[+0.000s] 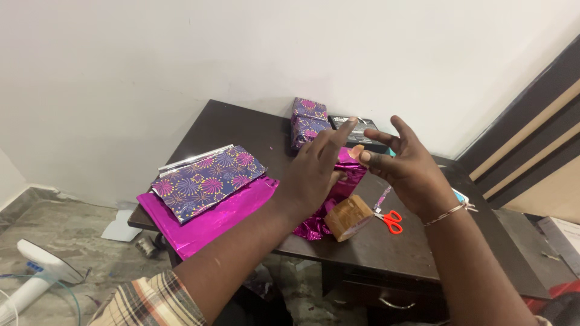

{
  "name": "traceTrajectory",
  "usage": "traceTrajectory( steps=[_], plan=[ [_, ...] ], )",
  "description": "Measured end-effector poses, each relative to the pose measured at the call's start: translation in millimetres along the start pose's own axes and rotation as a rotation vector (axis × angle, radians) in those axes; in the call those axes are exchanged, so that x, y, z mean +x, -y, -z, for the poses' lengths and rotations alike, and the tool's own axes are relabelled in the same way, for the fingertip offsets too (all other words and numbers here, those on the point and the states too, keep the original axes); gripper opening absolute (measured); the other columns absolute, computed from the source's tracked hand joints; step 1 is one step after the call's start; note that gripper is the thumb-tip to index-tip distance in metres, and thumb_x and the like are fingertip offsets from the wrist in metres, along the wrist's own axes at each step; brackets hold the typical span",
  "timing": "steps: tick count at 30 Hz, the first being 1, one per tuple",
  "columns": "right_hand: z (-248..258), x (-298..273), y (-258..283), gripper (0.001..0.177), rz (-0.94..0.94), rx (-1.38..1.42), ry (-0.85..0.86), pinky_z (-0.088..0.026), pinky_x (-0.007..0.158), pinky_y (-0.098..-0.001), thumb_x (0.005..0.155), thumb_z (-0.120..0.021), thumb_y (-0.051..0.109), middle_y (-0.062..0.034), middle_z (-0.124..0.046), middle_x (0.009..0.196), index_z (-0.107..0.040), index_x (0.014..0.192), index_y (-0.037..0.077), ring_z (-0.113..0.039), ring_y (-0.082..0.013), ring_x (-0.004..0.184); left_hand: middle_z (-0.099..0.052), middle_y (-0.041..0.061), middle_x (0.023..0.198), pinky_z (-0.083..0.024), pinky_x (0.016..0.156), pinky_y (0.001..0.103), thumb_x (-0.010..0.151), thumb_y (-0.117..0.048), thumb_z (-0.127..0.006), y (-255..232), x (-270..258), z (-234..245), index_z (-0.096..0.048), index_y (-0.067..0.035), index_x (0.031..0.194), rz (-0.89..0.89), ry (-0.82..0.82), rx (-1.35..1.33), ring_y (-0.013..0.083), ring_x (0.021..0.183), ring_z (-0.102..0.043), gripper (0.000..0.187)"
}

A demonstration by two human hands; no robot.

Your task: The person wraps a rectangular box with shiny purple wrapping paper, folds the edges, and secures them with clear packing tape. They use scissors to cut tape and repeatedly adjust the paper to smooth the surface.

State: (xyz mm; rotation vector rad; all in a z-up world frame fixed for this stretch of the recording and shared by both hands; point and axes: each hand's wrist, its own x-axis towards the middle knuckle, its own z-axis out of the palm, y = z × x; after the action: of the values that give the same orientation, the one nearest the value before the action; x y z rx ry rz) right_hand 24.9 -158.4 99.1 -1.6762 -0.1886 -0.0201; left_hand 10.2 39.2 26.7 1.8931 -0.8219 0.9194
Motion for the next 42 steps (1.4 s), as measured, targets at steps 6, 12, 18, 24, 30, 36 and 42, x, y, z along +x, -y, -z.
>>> traceTrajectory(
  steps=[6,12,18,24,30,36,42],
  plan=[
    [3.3,24.2,6.2,0.110,-0.071,0.031,0.079,-0.060,0.085,-0.0320,0.079,-0.077,0.007,-0.0197,-0.053,0.145,-0.003,0.160,-0.002,-0.069,-0.0212,0.104,-0.049,0.016,0.136,-0.054,0.098,0.046,0.081,-0.002,-0.079,1.0,-0.4,3.0,-0.018,-0.021,0.162,0.009,0.016,-0.056,0.0396,0.121,-0.058,0.103],
    [6.4,40.7,4.1,0.101,-0.175,-0.009,0.130,-0.054,0.066,-0.0257,0.085,-0.075,0.007,-0.0182,-0.064,0.130,-0.009,0.160,-0.006,-0.066,-0.0164,0.092,-0.049,0.017,0.136,-0.053,0.100,0.045,0.082,-0.003,-0.080,5.7,-1.5,0.7,-0.017,-0.018,0.161,-0.037,-0.002,-0.063,0.0392,0.122,-0.057,0.102],
    [7.1,43.3,6.8,0.094,-0.285,-0.249,0.191,-0.050,0.057,-0.0245,0.077,-0.079,0.006,-0.0132,-0.067,0.116,-0.027,0.155,-0.004,-0.060,-0.0137,0.074,-0.050,0.016,0.132,-0.053,0.102,0.044,0.082,-0.004,-0.080,9.4,-2.6,0.9,-0.020,-0.015,0.160,0.005,0.043,-0.052,0.0369,0.119,-0.058,0.098],
    [-2.0,40.2,17.6,0.100,-0.322,-0.404,0.132,-0.054,0.061,-0.0247,0.075,-0.082,0.008,-0.0155,-0.070,0.115,-0.023,0.155,-0.002,-0.063,-0.0128,0.074,-0.048,0.019,0.132,-0.050,0.105,0.045,0.083,-0.006,-0.080,12.1,-2.1,-1.3,-0.025,-0.011,0.155,-0.042,0.012,-0.046,0.0393,0.123,-0.055,0.091],
    [-16.6,34.8,35.0,0.105,-0.335,-0.639,0.141,-0.053,0.057,-0.0281,0.076,-0.083,0.018,-0.0194,-0.072,0.112,-0.016,0.155,-0.002,-0.065,-0.0170,0.071,-0.049,0.018,0.132,-0.049,0.105,0.047,0.083,-0.006,-0.080,14.1,-2.7,-0.9,-0.033,-0.010,0.150,-0.042,0.007,-0.051,0.0396,0.125,-0.055,0.081],
    [-9.2,36.1,29.6,0.089,-0.456,-0.738,0.143,-0.045,0.051,-0.0279,0.080,-0.084,0.028,-0.0165,-0.067,0.081,-0.036,0.148,-0.003,-0.055,-0.0153,0.058,-0.051,0.016,0.130,-0.050,0.104,0.047,0.088,-0.009,-0.078,15.4,-2.1,-1.7,-0.034,-0.010,0.149,-0.048,0.030,-0.026,0.0383,0.122,-0.057,0.075],
    [12.5,43.0,-4.5,0.071,-0.510,-0.375,0.247,-0.046,0.049,-0.0245,0.084,-0.075,0.027,-0.0082,-0.068,0.085,-0.046,0.145,0.006,-0.058,-0.0112,0.060,-0.054,0.014,0.124,-0.052,0.100,0.045,0.083,-0.011,-0.080,15.2,-3.9,-2.1,-0.060,-0.004,0.129,-0.109,-0.009,0.012,0.0344,0.117,-0.060,0.051]
  ],
)
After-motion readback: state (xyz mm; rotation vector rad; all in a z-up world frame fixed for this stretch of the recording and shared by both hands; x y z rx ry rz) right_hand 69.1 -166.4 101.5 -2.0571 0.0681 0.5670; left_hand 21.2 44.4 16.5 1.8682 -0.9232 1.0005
